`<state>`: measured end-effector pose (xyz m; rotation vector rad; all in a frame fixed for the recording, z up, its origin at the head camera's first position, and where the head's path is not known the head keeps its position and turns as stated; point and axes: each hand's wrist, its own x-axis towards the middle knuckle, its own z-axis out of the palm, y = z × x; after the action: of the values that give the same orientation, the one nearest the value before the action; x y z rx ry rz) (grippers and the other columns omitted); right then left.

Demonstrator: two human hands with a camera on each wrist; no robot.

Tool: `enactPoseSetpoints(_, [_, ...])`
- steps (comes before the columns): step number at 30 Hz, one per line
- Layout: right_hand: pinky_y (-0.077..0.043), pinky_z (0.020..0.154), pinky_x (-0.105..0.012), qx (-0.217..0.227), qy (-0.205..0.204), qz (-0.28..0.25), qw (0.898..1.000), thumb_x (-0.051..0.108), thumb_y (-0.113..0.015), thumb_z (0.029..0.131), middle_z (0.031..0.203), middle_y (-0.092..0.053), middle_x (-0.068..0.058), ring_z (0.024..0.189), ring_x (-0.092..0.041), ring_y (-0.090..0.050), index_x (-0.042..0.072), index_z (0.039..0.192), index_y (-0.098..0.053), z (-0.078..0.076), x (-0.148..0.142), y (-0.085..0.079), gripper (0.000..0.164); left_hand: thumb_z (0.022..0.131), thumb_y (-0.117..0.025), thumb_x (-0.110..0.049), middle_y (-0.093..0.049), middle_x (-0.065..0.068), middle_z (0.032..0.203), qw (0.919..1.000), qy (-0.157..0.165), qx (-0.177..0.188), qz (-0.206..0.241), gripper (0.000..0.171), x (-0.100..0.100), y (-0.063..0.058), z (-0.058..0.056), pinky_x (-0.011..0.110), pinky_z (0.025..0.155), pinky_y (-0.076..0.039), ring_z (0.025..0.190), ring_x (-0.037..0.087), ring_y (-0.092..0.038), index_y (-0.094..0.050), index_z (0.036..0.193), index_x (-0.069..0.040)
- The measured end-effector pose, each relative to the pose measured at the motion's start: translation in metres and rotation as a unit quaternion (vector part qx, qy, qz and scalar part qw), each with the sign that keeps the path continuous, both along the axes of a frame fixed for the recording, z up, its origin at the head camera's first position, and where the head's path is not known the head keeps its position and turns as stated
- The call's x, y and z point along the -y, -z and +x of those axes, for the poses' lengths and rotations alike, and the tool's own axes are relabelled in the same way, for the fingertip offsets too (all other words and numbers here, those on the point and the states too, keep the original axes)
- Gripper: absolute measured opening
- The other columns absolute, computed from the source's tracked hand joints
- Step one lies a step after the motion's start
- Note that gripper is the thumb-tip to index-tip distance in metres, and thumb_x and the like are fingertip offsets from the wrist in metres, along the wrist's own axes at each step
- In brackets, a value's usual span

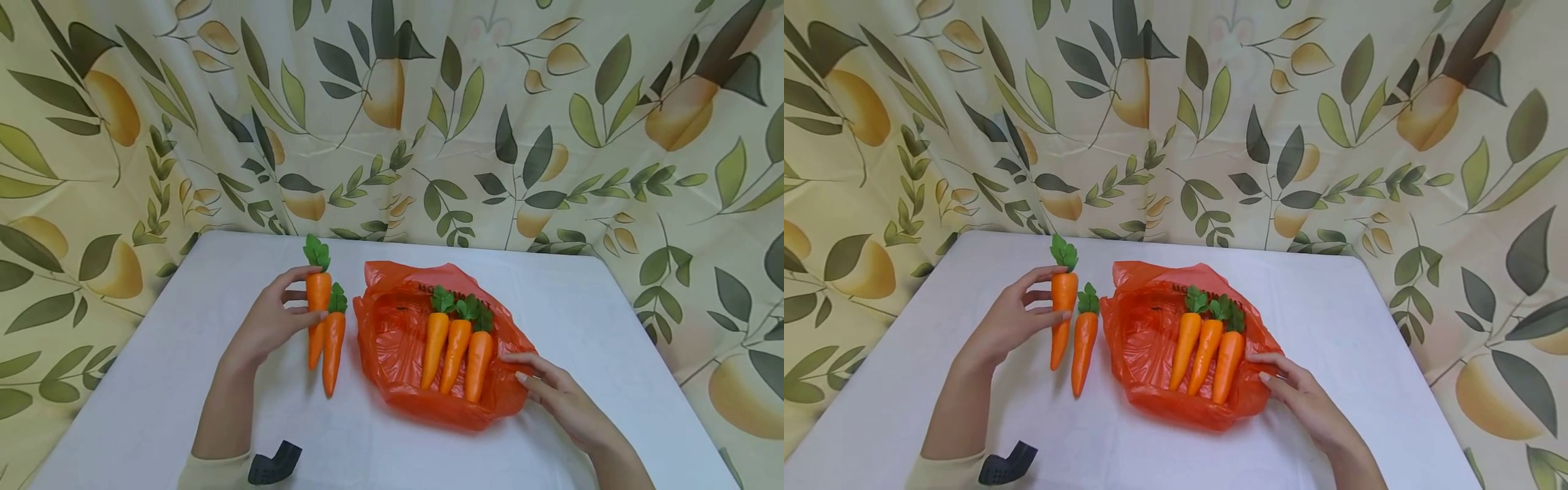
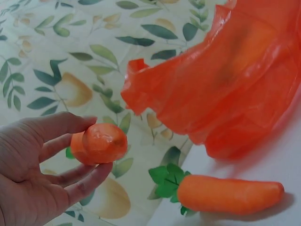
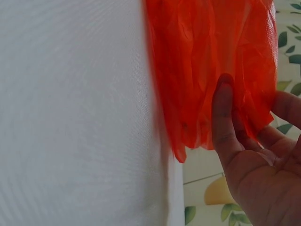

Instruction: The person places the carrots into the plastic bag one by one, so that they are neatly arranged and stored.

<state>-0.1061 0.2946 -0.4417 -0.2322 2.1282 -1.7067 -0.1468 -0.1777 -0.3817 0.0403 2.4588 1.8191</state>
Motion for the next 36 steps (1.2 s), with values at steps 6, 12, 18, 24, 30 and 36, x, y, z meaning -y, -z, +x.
enactPoseSetpoints(6, [-0.054,0.094,-0.032,-0.002,0.002,0.000,1.000,0.019,-0.052,0.110,0.152,-0.043,-0.025,0.120,-0.013,-0.061,0.000,0.147,-0.051,0.000,0.000,0.000,0.042,0.086,-0.084,-0.005,-0.043,0.006,0.145,0.9999,0.006,-0.003,0.011,0.069,-0.009,-0.009,-0.003,0.042,0.084,-0.060,0.116,0.036,-0.059,-0.057,0.145,-0.029])
enactPoseSetpoints(12, [-0.053,0.095,-0.031,-0.004,0.003,0.000,1.000,0.018,-0.051,0.110,0.154,-0.041,-0.025,0.122,-0.010,-0.059,0.000,0.147,-0.051,0.001,0.000,-0.001,0.042,0.086,-0.085,-0.004,-0.042,0.004,0.146,0.9998,0.013,-0.003,0.014,0.071,-0.017,-0.020,-0.005,0.041,0.084,-0.060,0.115,0.036,-0.062,-0.056,0.145,-0.029])
enactPoseSetpoints(18, [-0.053,0.095,-0.031,-0.002,0.002,-0.001,1.000,0.020,-0.051,0.110,0.154,-0.040,-0.025,0.122,-0.010,-0.058,0.000,0.147,-0.051,0.001,0.000,-0.001,0.042,0.086,-0.083,-0.002,-0.043,0.002,0.144,0.9996,0.020,-0.012,0.015,0.070,-0.027,-0.029,-0.006,0.041,0.085,-0.060,0.116,0.034,-0.061,-0.057,0.144,-0.031])
enactPoseSetpoints(24, [-0.053,0.096,-0.030,-0.018,-0.003,-0.007,1.000,0.018,-0.051,0.110,0.152,-0.042,-0.027,0.123,-0.011,-0.060,-0.001,0.146,-0.052,0.001,0.000,-0.001,0.040,0.087,-0.083,-0.003,-0.042,0.002,0.145,0.9983,0.046,-0.033,0.016,0.069,-0.042,-0.033,-0.009,0.042,0.085,-0.060,0.115,0.034,-0.061,-0.056,0.144,-0.030])
enactPoseSetpoints(30, [-0.053,0.096,-0.030,-0.015,-0.001,-0.007,1.000,0.018,-0.051,0.110,0.152,-0.043,-0.026,0.122,-0.011,-0.060,-0.001,0.146,-0.052,0.001,-0.001,-0.002,0.041,0.087,-0.083,-0.004,-0.043,0.001,0.145,0.9964,0.069,-0.044,0.022,0.069,-0.054,-0.037,-0.011,0.043,0.084,-0.060,0.113,0.034,-0.062,-0.057,0.144,-0.030])
enactPoseSetpoints(36, [-0.053,0.096,-0.031,0.005,0.003,-0.005,1.000,0.021,-0.052,0.110,0.154,-0.040,-0.025,0.123,-0.011,-0.058,0.001,0.147,-0.051,0.001,0.000,-0.003,0.043,0.087,-0.084,-0.004,-0.043,0.000,0.145,0.9954,0.078,-0.043,0.035,0.069,-0.066,-0.039,-0.010,0.042,0.084,-0.060,0.114,0.033,-0.062,-0.057,0.144,-0.032])
